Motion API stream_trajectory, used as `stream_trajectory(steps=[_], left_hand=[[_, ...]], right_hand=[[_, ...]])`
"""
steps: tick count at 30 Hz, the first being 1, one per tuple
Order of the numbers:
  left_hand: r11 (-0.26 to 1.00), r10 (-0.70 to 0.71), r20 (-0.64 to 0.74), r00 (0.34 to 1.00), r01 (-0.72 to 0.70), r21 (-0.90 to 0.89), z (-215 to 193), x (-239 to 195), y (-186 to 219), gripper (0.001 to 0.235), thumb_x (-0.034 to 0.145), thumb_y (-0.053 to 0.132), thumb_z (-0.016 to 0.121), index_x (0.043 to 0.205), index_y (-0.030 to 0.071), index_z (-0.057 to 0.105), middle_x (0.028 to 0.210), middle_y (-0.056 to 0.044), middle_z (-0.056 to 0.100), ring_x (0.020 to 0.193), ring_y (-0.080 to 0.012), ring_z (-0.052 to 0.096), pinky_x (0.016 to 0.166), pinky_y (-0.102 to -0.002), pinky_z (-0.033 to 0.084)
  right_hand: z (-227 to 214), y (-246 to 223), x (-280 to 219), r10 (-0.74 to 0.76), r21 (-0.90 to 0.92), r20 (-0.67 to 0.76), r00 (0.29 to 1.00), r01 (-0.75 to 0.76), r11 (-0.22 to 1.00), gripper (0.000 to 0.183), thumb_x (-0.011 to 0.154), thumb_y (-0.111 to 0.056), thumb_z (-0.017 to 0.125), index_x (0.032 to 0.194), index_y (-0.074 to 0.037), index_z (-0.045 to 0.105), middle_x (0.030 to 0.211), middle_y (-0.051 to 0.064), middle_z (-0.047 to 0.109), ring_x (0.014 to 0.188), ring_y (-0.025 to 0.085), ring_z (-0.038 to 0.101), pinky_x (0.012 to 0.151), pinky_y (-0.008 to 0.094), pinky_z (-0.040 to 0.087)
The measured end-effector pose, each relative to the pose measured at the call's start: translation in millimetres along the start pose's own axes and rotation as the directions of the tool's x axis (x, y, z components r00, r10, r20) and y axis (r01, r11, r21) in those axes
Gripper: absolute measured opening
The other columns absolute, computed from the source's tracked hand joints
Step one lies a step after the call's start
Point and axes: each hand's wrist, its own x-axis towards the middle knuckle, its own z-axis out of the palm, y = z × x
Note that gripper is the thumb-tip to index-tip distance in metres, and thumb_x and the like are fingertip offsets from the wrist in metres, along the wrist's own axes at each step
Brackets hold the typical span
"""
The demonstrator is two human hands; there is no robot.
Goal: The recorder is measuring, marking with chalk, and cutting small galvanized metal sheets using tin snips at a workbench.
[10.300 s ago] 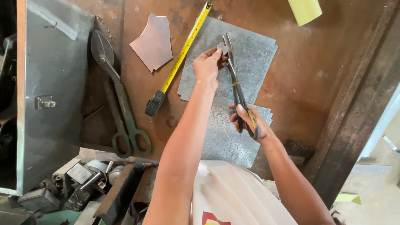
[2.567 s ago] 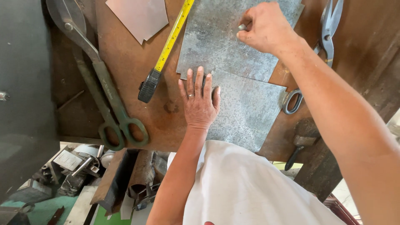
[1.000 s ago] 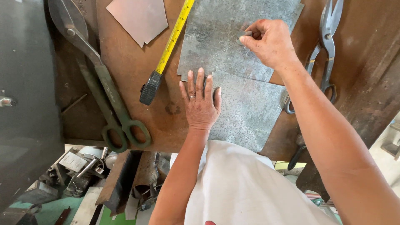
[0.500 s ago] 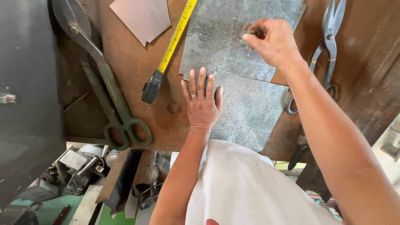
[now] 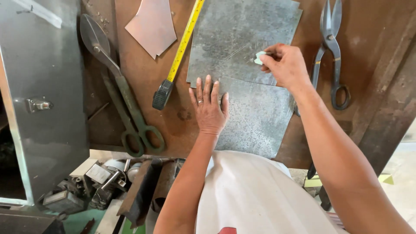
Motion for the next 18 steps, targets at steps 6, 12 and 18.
stream_trajectory(steps=[6, 12, 18], left_hand=[[0.998, -0.054, 0.037, 0.998, 0.054, -0.015, -16, 10, 12, 0.042, 0.099, 0.027, 0.067, 0.135, 0.006, 0.058, 0.156, -0.016, 0.046, 0.152, -0.0381, 0.032, 0.126, -0.062, 0.02], [0.953, -0.177, -0.032, 0.984, 0.163, -0.256, -32, 20, 22, 0.025, 0.098, 0.022, 0.069, 0.118, 0.006, 0.066, 0.126, -0.017, 0.062, 0.121, -0.0361, 0.056, 0.105, -0.05, 0.044], [0.837, -0.333, 0.03, 0.943, 0.31, -0.45, -29, 25, 20, 0.012, 0.098, 0.018, 0.069, 0.103, 0.007, 0.069, 0.092, -0.012, 0.069, 0.082, -0.03, 0.065, 0.074, -0.042, 0.053]], right_hand=[[5, -13, 4, -0.044, 0.091, 0.06, 0.997, 0.039, 0.995, 0.029, 0.099, -0.016, 0.071, 0.116, 0.006, 0.067, 0.093, 0.007, 0.073, 0.08, 0.013, 0.073, 0.069, 0.026, 0.058], [26, -21, -9, 0.005, 0.16, 0.014, 1.0, -0.007, 0.987, 0.027, 0.101, -0.017, 0.07, 0.117, 0.004, 0.068, 0.084, 0.009, 0.069, 0.069, 0.015, 0.065, 0.063, 0.031, 0.055], [73, -26, -9, -0.079, 0.411, 0.13, 0.988, 0.019, 0.911, 0.024, 0.101, -0.014, 0.072, 0.111, 0.009, 0.072, 0.087, 0.007, 0.074, 0.078, 0.014, 0.071, 0.073, 0.03, 0.062]])
